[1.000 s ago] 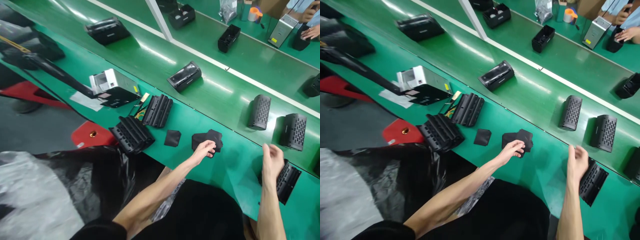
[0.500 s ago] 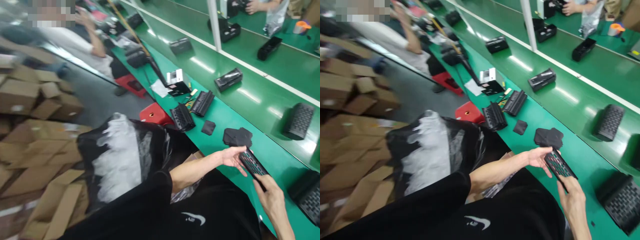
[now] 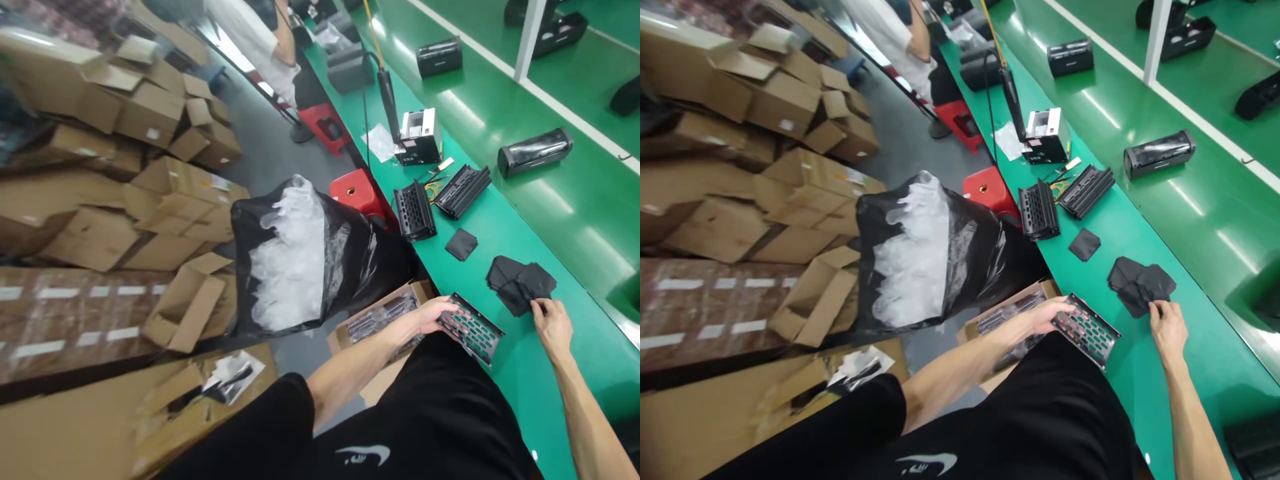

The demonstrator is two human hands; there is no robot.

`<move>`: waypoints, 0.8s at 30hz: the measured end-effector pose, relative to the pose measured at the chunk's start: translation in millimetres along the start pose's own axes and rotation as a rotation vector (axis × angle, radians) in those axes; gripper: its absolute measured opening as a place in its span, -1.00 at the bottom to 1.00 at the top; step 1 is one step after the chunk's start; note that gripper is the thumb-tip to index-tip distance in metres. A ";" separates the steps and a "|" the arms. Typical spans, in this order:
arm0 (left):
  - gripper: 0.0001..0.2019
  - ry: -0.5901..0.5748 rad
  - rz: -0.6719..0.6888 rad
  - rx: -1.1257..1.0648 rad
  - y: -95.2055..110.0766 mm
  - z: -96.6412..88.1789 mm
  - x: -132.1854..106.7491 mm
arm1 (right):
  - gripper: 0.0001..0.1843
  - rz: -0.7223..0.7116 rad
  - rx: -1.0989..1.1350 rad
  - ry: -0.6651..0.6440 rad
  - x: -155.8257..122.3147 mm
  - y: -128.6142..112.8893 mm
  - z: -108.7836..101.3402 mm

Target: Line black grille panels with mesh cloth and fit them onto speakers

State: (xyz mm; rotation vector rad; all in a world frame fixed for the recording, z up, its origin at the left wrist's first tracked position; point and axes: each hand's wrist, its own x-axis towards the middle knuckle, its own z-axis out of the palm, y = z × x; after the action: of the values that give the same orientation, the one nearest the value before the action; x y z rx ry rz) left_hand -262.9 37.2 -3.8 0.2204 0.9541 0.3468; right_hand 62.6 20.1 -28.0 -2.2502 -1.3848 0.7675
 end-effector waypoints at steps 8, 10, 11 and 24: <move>-0.72 0.015 -0.077 0.037 -21.3 27.1 36.0 | -0.36 -0.009 0.122 -0.168 -20.6 -12.7 -83.3; -0.77 -0.004 -0.096 0.067 -26.1 36.4 48.1 | -0.44 0.062 0.211 -0.244 -24.6 -15.4 -95.1; -0.78 -0.014 -0.101 0.086 -27.8 40.1 52.9 | -0.47 0.112 0.264 -0.271 -25.2 -14.9 -96.9; -0.86 -0.002 -0.022 0.525 -30.3 53.7 76.4 | -0.54 0.411 0.953 0.062 -66.4 27.6 -80.1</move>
State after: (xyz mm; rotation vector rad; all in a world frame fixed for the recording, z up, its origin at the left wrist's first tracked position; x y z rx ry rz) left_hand -172.2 36.8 -41.5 0.6876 1.0323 0.0687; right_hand 107.9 -55.0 34.5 -1.7292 -0.3410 1.1560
